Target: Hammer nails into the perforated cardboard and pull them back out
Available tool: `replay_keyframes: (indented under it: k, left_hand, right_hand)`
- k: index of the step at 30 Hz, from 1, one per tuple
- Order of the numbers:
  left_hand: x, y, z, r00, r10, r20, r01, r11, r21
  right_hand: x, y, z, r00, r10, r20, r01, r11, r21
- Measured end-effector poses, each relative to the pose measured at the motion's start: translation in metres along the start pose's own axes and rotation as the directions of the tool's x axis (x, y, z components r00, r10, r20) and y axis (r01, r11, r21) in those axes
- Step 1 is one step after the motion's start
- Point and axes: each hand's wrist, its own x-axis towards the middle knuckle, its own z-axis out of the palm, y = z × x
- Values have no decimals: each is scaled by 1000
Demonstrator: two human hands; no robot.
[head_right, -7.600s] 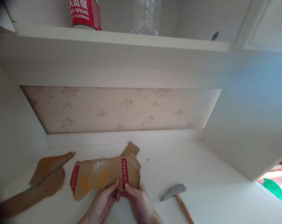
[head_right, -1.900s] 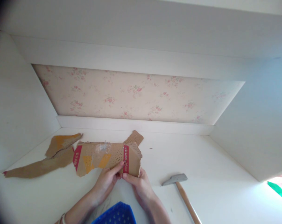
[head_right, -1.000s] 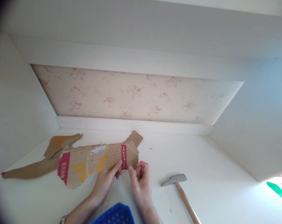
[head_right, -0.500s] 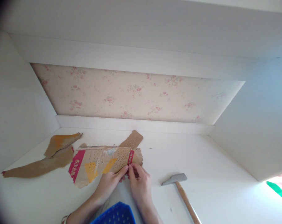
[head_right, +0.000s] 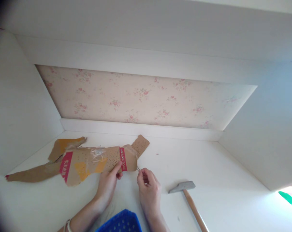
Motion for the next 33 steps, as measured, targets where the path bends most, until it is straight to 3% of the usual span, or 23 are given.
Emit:
replay_keyframes:
  k: [5,11,15,19,24,33]
  left_hand:
    - [3,2,3,996,-89,-26,73,926,-369]
    - [5,7,2,988,-135,-79,74,849,-523]
    - [8,7,0,986,-131,-100,49,811,-583]
    - [10,6,0,987,-137,-88,62,813,-578]
    - [7,6,1,992,-127,-19,96,830,-550]
    - [-3,3,-1,974,-20,227,76,967,-242]
  right_hand:
    - [4,3,0,999,-37,-9,36,998,-51]
    - [3,4,0,998,-58,-9,56,989,-134]
    - [3,8,2,992,-94,89,111,973,-202]
    - [2,9,6,971,-128,204,181,946,-269]
    - [3,7,9,966,-131,223,200,925,-323]
    - [3,12,10,973,-111,201,164,947,-275]
